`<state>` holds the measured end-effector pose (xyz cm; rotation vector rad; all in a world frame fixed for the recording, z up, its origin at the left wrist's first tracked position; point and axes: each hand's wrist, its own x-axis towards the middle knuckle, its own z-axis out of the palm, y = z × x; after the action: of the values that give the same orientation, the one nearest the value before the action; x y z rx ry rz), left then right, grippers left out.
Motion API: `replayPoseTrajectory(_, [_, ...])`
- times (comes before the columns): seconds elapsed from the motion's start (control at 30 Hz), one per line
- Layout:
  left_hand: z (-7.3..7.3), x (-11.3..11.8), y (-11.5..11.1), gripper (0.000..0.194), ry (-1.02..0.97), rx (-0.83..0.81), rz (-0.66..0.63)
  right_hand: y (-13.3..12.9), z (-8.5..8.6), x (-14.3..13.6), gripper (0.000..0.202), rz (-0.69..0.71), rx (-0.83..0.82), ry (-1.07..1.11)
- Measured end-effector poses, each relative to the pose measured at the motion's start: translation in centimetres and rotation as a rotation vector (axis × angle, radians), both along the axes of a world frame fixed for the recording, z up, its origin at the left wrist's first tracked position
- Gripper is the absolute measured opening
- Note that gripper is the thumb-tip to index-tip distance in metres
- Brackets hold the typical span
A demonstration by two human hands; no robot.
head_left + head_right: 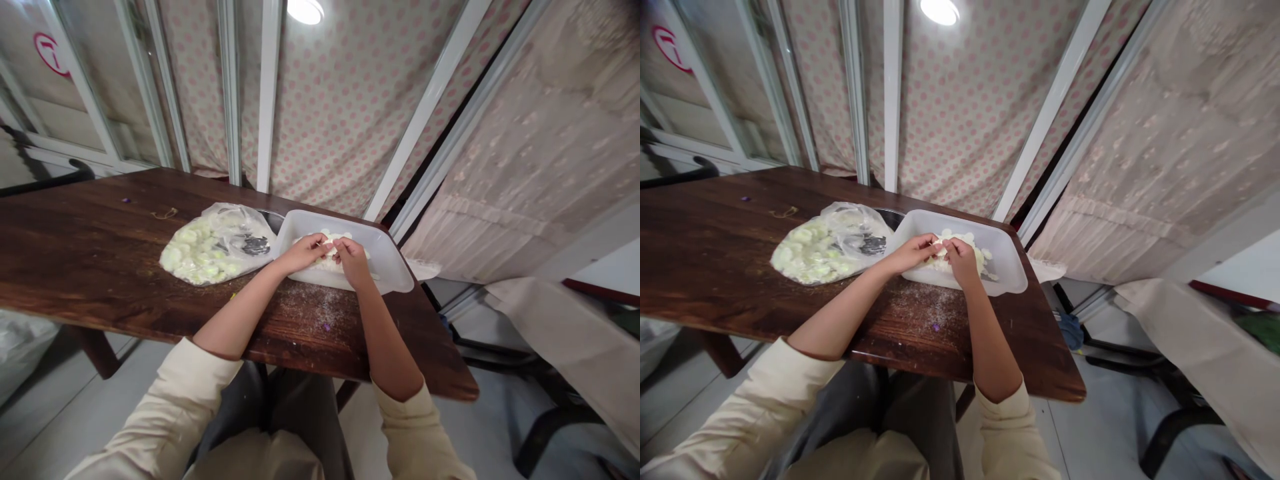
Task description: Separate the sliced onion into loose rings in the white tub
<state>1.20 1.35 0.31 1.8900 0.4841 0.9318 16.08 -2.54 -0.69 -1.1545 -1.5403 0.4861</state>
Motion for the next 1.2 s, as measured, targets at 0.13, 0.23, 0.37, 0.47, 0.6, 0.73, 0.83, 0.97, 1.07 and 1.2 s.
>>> replayPoseTrajectory(0.13, [-0.21, 0.06, 0.17, 0.034, -0.002, -0.057, 0.003, -0.07, -0.02, -0.16, 0.033, -0.02, 0.005, -0.055])
replayPoseTrajectory(0.23, [-0.51, 0.18, 0.45, 0.034, -0.029, -0.101, -0.004, -0.08, 0.0, -0.22, 0.028, 0.023, 0.013, -0.022])
replayPoseTrajectory(0.37, [-0.67, 0.15, 0.59, 0.035, 0.0, -0.077, -0.014, -0.17, 0.06, -0.23, 0.027, 0.018, 0.026, -0.033])
replayPoseTrajectory(0.47, [-0.6, 0.12, 0.42, 0.036, 0.035, -0.056, -0.004, -0.34, 0.13, -0.42, 0.027, -0.033, 0.04, -0.079])
replayPoseTrajectory(0.6, [-0.54, 0.27, 0.2, 0.032, 0.068, -0.036, 0.066, -0.65, 0.24, -0.87, 0.028, -0.107, 0.058, -0.167])
replayPoseTrajectory(0.73, [-0.61, 0.46, 0.29, 0.029, 0.027, -0.06, 0.072, -0.75, 0.24, -1.01, 0.03, -0.122, 0.074, -0.198])
replayPoseTrajectory(0.83, [-0.53, 0.47, 0.35, 0.027, -0.07, -0.119, 0.014, -0.58, 0.15, -0.82, 0.031, -0.107, 0.075, -0.177])
replayPoseTrajectory(0.97, [-0.24, 0.33, 0.14, 0.029, -0.228, -0.239, -0.044, -0.21, -0.01, -0.64, 0.031, 0.036, 0.037, -0.127])
replayPoseTrajectory(1.07, [-0.09, 0.19, -0.04, 0.031, -0.243, -0.275, -0.112, -0.18, 0.05, -0.7, 0.031, 0.087, 0.014, -0.076])
replayPoseTrajectory(1.2, [-0.08, 0.08, -0.04, 0.028, -0.229, -0.199, -0.168, -0.47, 0.38, -0.67, 0.033, 0.156, 0.016, -0.036])
